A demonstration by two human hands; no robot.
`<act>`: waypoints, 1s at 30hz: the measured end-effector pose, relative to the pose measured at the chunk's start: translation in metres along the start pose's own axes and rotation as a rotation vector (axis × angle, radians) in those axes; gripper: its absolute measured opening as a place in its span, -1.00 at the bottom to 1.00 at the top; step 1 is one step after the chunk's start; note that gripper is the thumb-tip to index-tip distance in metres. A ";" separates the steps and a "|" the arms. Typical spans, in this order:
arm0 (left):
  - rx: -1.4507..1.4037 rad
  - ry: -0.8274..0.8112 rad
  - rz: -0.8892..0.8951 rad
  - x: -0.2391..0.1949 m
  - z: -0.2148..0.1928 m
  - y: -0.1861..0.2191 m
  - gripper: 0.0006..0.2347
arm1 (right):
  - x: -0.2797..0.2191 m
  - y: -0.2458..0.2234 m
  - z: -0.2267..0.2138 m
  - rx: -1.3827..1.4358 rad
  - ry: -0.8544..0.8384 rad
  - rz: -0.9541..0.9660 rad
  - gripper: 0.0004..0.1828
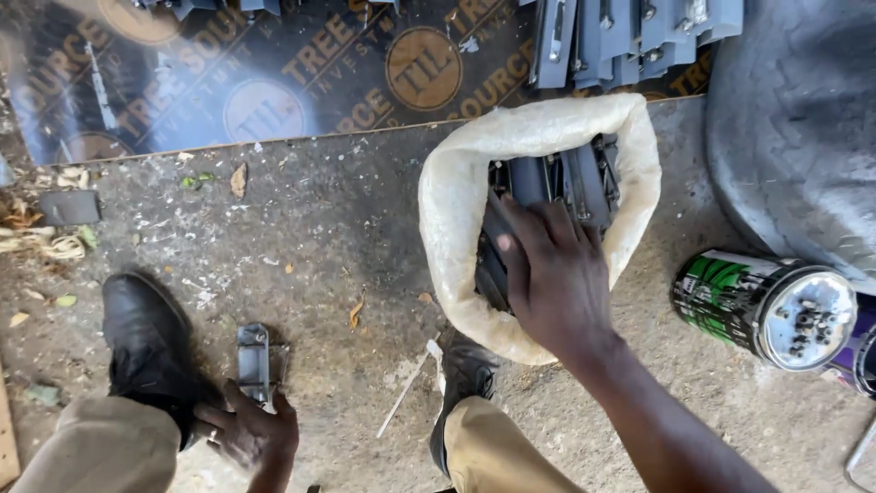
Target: Picking up metal brackets from a pile on the floor and placing them into a white sack for organization.
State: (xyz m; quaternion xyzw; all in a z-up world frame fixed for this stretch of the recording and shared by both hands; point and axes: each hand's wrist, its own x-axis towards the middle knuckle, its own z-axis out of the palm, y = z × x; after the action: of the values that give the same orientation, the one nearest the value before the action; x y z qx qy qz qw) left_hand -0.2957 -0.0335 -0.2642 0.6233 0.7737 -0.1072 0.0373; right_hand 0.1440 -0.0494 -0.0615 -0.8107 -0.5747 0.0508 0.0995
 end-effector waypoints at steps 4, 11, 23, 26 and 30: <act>-0.209 -0.014 0.167 0.032 0.063 -0.038 -0.45 | -0.024 -0.008 -0.014 0.474 0.090 0.025 -0.69; -0.951 -0.341 0.092 0.033 -0.072 0.087 -0.68 | -0.020 -0.006 -0.007 0.777 0.189 0.134 -0.82; -1.215 -0.333 1.167 -0.041 -0.281 0.306 -0.69 | -0.022 -0.018 -0.021 1.537 0.193 0.216 -0.22; -1.489 -0.084 1.178 -0.028 -0.278 0.347 -0.83 | -0.019 0.018 -0.017 1.460 0.253 0.485 -0.40; -0.266 0.137 1.157 0.015 -0.255 0.406 -0.48 | -0.029 0.052 0.000 1.539 0.177 0.591 -0.37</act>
State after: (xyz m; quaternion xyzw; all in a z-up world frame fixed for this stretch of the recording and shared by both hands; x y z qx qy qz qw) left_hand 0.1157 0.1162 -0.0668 0.9389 0.3160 0.0686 0.1175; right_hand 0.1820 -0.0935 -0.0738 -0.6345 -0.1326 0.3899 0.6541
